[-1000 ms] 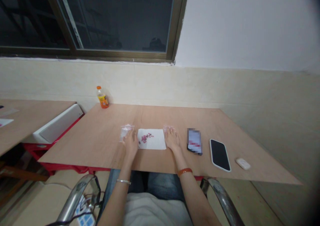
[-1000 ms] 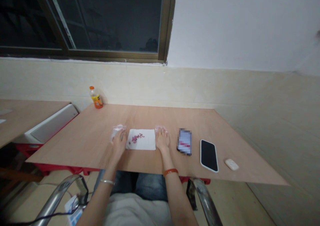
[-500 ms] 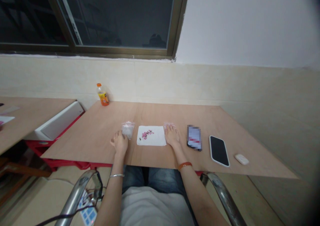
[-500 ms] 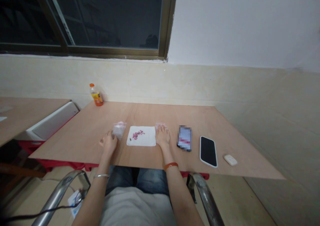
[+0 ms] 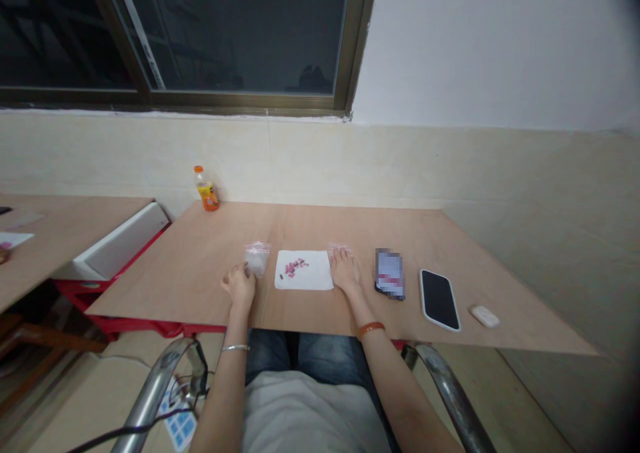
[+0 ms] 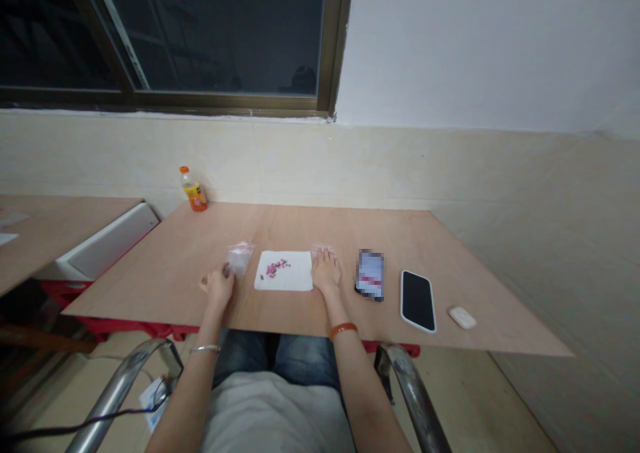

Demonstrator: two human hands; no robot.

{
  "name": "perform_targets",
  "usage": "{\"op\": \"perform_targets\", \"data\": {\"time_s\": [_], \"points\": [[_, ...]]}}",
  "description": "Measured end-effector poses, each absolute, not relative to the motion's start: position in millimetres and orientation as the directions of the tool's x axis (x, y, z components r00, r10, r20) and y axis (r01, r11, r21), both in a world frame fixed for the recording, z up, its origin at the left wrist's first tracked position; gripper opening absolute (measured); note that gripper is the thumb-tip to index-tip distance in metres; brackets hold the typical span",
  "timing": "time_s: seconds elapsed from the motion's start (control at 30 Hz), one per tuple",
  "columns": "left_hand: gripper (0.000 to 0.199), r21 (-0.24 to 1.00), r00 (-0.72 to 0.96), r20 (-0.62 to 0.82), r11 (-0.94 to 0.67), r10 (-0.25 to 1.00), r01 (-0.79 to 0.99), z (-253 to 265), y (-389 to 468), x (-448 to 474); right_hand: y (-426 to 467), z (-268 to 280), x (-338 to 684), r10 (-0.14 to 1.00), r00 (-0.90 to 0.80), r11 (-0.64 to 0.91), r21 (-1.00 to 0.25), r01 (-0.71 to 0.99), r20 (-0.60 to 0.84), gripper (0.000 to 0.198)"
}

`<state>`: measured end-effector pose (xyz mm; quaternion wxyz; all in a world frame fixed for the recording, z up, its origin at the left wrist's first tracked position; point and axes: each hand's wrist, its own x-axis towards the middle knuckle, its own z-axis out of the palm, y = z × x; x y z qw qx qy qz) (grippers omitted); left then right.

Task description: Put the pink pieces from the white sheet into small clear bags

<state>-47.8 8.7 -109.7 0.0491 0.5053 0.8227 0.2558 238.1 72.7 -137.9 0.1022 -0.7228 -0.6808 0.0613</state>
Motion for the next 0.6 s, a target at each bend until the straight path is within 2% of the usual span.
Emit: {"op": "perform_targets", "data": {"time_s": [0.37, 0.6], "points": [[0.043, 0.517, -0.499, 0.218, 0.334, 0.839, 0.788, -111.7, 10.6, -48.8, 72.9, -137.8, 238.3, 0.996, 0.069, -0.056, -0.237, 0.970, 0.048, 0.053], [0.050, 0.633, -0.464, 0.205, 0.245, 0.862, 0.734, -111.4, 13.5, -46.9, 69.8, -136.5, 237.5, 0.996, 0.079, -0.066, -0.243, 0.968, 0.046, 0.054]]}}
